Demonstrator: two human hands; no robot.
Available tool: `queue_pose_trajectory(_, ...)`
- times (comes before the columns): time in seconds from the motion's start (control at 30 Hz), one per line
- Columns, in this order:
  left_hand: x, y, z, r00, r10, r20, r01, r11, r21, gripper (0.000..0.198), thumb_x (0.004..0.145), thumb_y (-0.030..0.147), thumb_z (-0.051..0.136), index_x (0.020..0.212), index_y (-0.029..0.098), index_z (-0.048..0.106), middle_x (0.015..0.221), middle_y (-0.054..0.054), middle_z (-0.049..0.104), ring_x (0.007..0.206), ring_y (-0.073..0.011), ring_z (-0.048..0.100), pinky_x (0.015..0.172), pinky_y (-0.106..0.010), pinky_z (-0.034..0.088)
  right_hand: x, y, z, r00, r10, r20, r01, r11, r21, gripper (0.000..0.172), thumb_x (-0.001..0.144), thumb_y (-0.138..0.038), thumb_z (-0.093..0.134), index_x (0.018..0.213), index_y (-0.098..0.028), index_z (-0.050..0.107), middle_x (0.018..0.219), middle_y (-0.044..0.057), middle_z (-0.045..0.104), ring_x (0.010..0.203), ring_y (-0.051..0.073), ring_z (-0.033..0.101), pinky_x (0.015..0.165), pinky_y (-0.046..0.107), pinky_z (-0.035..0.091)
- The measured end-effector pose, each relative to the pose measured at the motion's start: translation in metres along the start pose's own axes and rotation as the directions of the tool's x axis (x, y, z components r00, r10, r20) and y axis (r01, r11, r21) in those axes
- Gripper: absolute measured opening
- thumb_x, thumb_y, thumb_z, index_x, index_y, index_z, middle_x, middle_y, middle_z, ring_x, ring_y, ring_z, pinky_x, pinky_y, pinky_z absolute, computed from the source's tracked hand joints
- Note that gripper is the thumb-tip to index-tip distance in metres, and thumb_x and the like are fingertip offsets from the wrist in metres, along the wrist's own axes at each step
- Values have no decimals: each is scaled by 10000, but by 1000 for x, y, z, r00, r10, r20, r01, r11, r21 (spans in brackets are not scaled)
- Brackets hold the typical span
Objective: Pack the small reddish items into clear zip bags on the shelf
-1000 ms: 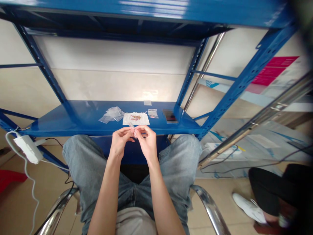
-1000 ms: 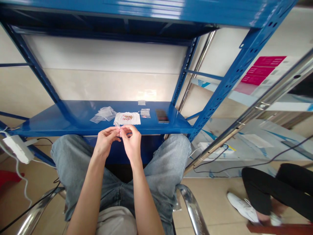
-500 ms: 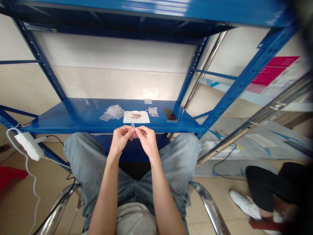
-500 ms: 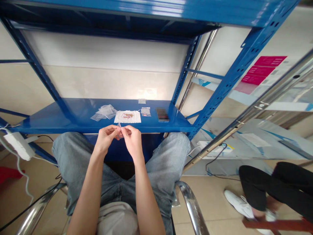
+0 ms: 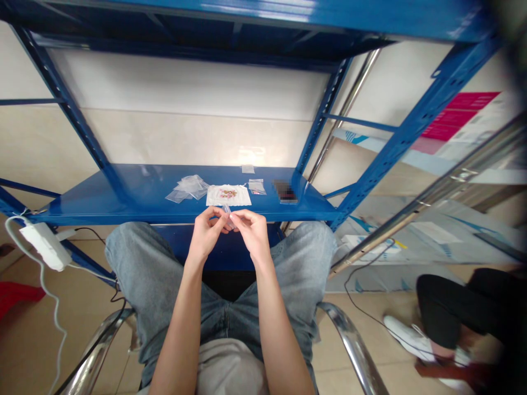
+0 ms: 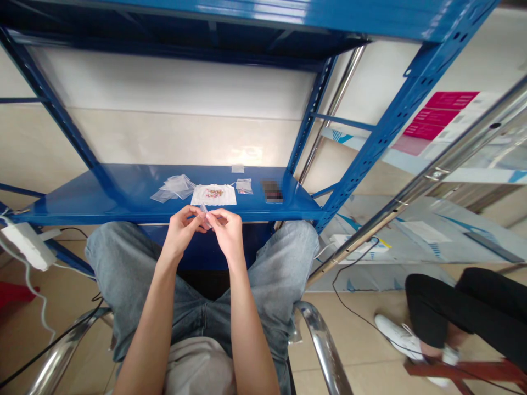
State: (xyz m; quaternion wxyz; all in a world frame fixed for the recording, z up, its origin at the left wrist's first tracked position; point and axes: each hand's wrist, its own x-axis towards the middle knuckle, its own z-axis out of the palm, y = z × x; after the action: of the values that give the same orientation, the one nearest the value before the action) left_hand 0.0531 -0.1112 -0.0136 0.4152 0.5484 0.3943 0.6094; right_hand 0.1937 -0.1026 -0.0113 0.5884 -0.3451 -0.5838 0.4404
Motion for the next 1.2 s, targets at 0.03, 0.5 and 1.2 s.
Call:
queue_pose_trajectory(0.03,0,-1,0,1000,1,10,-1,1000,9,316,844,452,738,881,165,611,794,-8,648,667,-148,695,579,-244,579,1,0,0,1000,19,-13,-19,1000,24,287,811,-474,763,855,-190,763,788,44,742,697,199,686,637,298,548)
queue_pose_trajectory(0.5,2,3,6,998,28,56,-35,991,130,330,848,456,724,986,159,761,940,-85,774,777,-213,735,610,-267,585,1,-14,-9,992,128,-20,-125,986,113,312,788,-481,778,862,-183,727,750,39,730,626,176,699,546,252,536)
queue_pose_trajectory(1.2,-5,9,15,989,148,27,-144,886,441,105,876,293,651,896,227,730,885,-46,751,727,-192,679,629,-260,481,-1,-1,-6,996,93,10,-93,996,-3,167,807,-326,616,750,-231,491,645,-39,584,546,137,588,514,241,477)
